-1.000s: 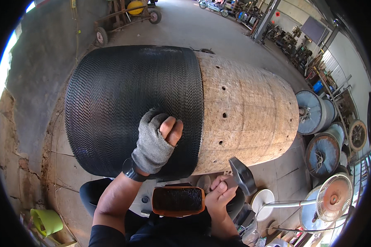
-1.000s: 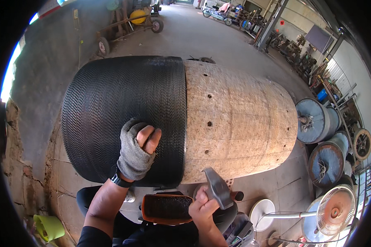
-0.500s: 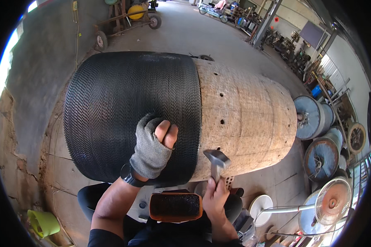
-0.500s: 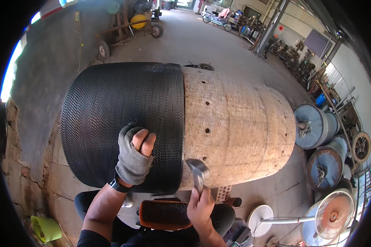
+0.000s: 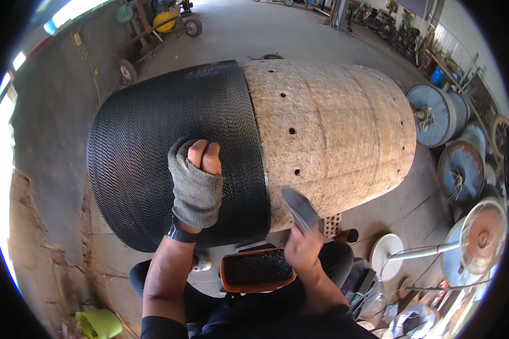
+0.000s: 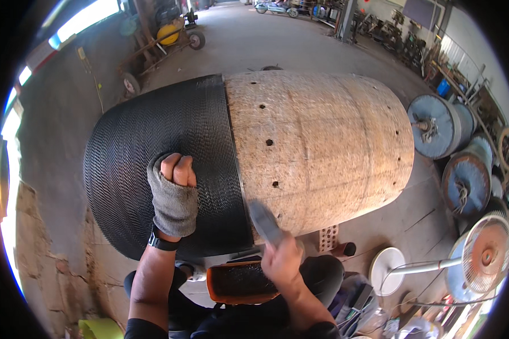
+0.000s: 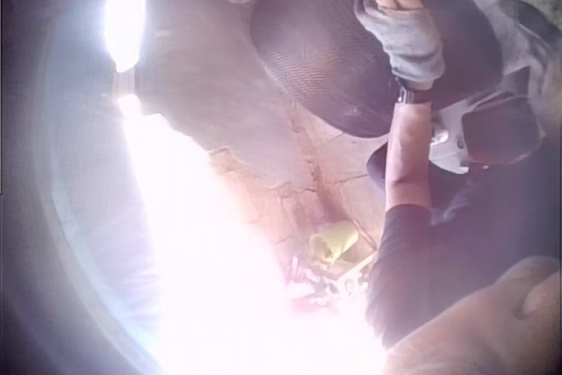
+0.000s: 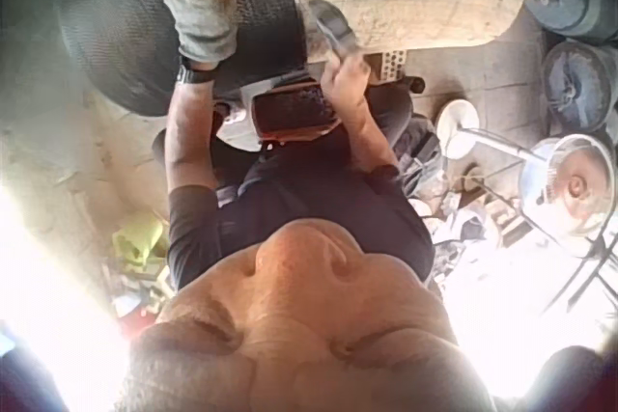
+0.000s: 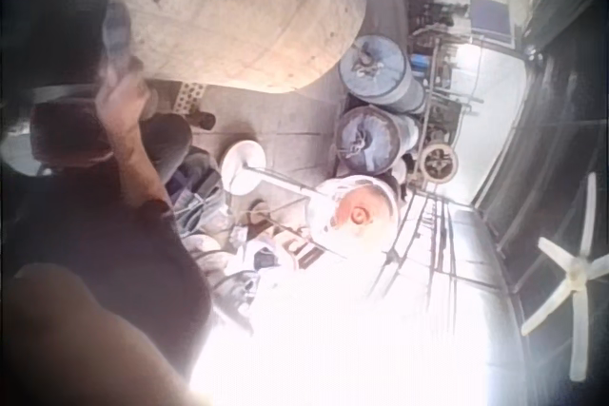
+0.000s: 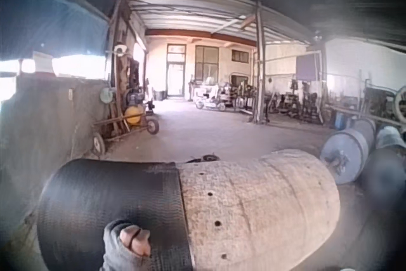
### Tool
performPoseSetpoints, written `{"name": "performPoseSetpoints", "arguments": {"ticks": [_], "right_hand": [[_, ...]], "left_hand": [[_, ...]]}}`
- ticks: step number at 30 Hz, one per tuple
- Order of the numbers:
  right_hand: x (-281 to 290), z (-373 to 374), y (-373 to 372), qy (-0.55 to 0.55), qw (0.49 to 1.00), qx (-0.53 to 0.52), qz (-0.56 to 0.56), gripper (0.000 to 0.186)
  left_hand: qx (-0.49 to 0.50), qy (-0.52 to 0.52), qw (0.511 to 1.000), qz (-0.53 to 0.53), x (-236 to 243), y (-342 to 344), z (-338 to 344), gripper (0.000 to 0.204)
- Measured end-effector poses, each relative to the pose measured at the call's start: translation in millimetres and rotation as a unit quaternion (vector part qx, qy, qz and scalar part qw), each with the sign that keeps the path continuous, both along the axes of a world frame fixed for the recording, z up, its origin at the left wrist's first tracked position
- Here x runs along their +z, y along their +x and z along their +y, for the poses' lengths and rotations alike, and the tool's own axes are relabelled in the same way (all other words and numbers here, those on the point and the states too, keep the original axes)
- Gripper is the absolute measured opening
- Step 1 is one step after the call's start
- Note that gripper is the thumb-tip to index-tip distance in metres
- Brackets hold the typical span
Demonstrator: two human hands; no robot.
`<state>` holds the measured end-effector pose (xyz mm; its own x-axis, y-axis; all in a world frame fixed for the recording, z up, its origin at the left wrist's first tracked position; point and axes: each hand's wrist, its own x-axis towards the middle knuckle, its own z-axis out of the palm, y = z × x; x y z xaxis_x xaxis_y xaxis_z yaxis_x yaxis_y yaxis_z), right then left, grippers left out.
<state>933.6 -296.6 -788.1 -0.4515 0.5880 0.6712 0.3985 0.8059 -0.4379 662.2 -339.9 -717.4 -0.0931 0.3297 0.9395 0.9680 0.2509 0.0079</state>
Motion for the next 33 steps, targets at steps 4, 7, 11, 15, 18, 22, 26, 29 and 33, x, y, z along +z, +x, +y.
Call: {"name": "performPoseSetpoints", "arguments": {"ticks": [4, 7, 11, 15, 18, 22, 26, 29, 33], "right_hand": [[-25, -2, 2, -0.141, 0.99, -0.026, 0.012, 0.024], [-29, -14, 13, -0.154, 0.987, -0.028, 0.031, 0.021], [-30, -16, 22, -0.154, 0.987, -0.019, 0.032, 0.022], [-35, -15, 30, -0.154, 0.988, -0.022, 0.023, 0.023], [-34, -16, 35, -0.158, 0.987, -0.016, 0.017, 0.023], [-26, -18, 35, -0.161, 0.986, 0.008, 0.037, 0.023], [-17, -21, 33, -0.121, 0.992, 0.014, 0.044, 0.023], [-14, -19, 30, -0.152, 0.988, -0.012, -0.032, 0.024], [-8, -25, 35, -0.083, 0.994, 0.011, 0.064, 0.022]], "left_hand": [[-0.01, 0.023, 0.999, 0.034, 18, 15, 4, 0.039], [-0.11, -0.01, 0.993, -0.045, 6, 62, -18, 0.039], [-0.207, -0.072, 0.97, -0.104, -31, 116, -26, 0.043], [-0.2, -0.097, 0.967, -0.125, -55, 121, -17, 0.047], [-0.192, -0.103, 0.966, -0.137, -51, 123, -16, 0.048], [-0.15, -0.11, 0.969, -0.162, -35, 135, -11, 0.065], [-0.189, -0.108, 0.954, -0.207, -45, 135, -4, 0.077], [-0.233, -0.156, 0.886, -0.37, -56, 131, -2, 0.078], [-0.147, -0.121, 0.964, -0.183, -53, 132, 2, 0.079]]}}
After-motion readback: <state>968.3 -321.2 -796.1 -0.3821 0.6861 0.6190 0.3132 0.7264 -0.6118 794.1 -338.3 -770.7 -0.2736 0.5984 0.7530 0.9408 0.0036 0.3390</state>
